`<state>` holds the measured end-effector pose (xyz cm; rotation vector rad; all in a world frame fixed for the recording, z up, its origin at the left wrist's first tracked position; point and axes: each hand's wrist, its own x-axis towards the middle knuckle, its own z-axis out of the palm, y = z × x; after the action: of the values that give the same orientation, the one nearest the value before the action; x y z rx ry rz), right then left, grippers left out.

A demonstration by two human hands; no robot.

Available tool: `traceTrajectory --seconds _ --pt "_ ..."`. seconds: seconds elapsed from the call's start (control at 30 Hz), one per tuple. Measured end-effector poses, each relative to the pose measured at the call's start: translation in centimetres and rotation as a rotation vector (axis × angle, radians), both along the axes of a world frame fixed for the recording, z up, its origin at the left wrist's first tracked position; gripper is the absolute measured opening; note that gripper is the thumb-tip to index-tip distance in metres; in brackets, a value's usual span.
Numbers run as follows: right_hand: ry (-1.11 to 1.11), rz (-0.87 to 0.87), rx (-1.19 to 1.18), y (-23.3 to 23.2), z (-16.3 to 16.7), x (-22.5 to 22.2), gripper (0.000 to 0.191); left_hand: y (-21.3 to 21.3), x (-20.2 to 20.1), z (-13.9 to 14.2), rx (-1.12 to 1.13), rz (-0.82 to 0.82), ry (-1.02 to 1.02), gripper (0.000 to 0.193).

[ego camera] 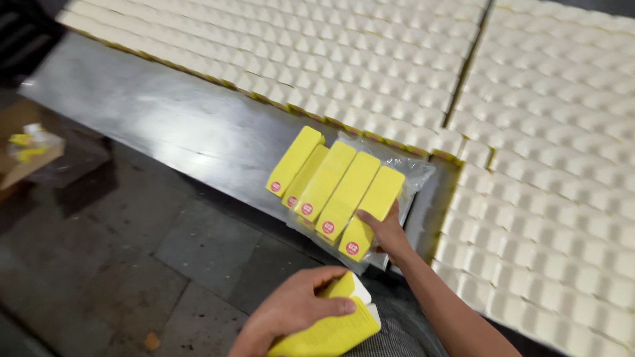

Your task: The person holds a stack of yellow foam pieces and repeatedly presses a white foam block onto a yellow piece to assemble it, then places the assembled block onto a large grid of identical blocks on the metal table. Occasionally the person reaches across the table to reposition blocks in the grid.

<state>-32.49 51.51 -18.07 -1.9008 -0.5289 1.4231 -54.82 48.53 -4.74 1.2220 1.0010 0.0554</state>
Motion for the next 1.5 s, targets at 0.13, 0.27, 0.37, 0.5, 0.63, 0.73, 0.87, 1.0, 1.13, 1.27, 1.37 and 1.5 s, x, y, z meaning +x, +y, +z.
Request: traceTrajectory --seconds 0.13,0.27,0.37,0.5,0.63,0.73,0.87,1.0,1.13,1.27,1.37,1.5 --pt "0.098 -0.013 0.162 4.2 0.8 -3.9 0.088 -0.7 -0.8 -0.1 -0.087 0.123 -0.022 0.057" --pt "0.14 -0.079 0.286 6.6 1.4 -7.0 0.086 -0.4 -2.5 -0.1 -0.094 0.195 -0.073 0.055" --pt "0.145 -0.059 0.268 7.2 1.6 -8.8 0.094 0.9 -4.3 0.0 -0.109 0.213 -0.046 0.057" --pt "0.005 0.105 0.229 5.5 3.4 -9.1 0.067 2.9 -6.7 0.1 0.0 0.106 -0.011 0.061" --pt "0.158 0.405 0.299 -1.0 7.4 -7.2 0.026 4.8 -8.3 -0.1 -0.004 0.066 0.034 0.059" --pt "0.325 0.631 0.124 -5.0 10.0 -7.6 0.02 6.1 -9.1 -0.4 0.049 -0.093 -0.008 0.06" --pt "0.403 0.511 0.016 -8.1 10.8 -8.2 0.022 6.6 -9.3 -0.8 0.012 -0.207 -0.225 0.063" --pt "-0.487 0.53 0.46 -10.1 11.2 -9.0 0.022 6.7 -8.7 -0.9 -0.009 -0.199 -0.052 0.058" --pt "-0.681 0.031 0.181 -10.1 11.4 -9.0 0.025 6.7 -8.1 -0.6 -0.04 -0.126 -0.078 0.062" --pt "-0.531 0.279 0.136 -9.0 11.2 -8.3 0.023 6.6 -7.3 -0.2 -0.06 -0.093 -0.199 0.068" --pt "-0.455 0.377 0.109 -8.0 10.9 -7.2 0.022 6.3 -6.0 0.0 0.05 -0.16 -0.084 0.066" --pt "-0.102 0.013 0.386 -7.1 10.5 -5.2 0.019 6.0 -4.6 0.0 0.018 -0.118 -0.072 0.069"
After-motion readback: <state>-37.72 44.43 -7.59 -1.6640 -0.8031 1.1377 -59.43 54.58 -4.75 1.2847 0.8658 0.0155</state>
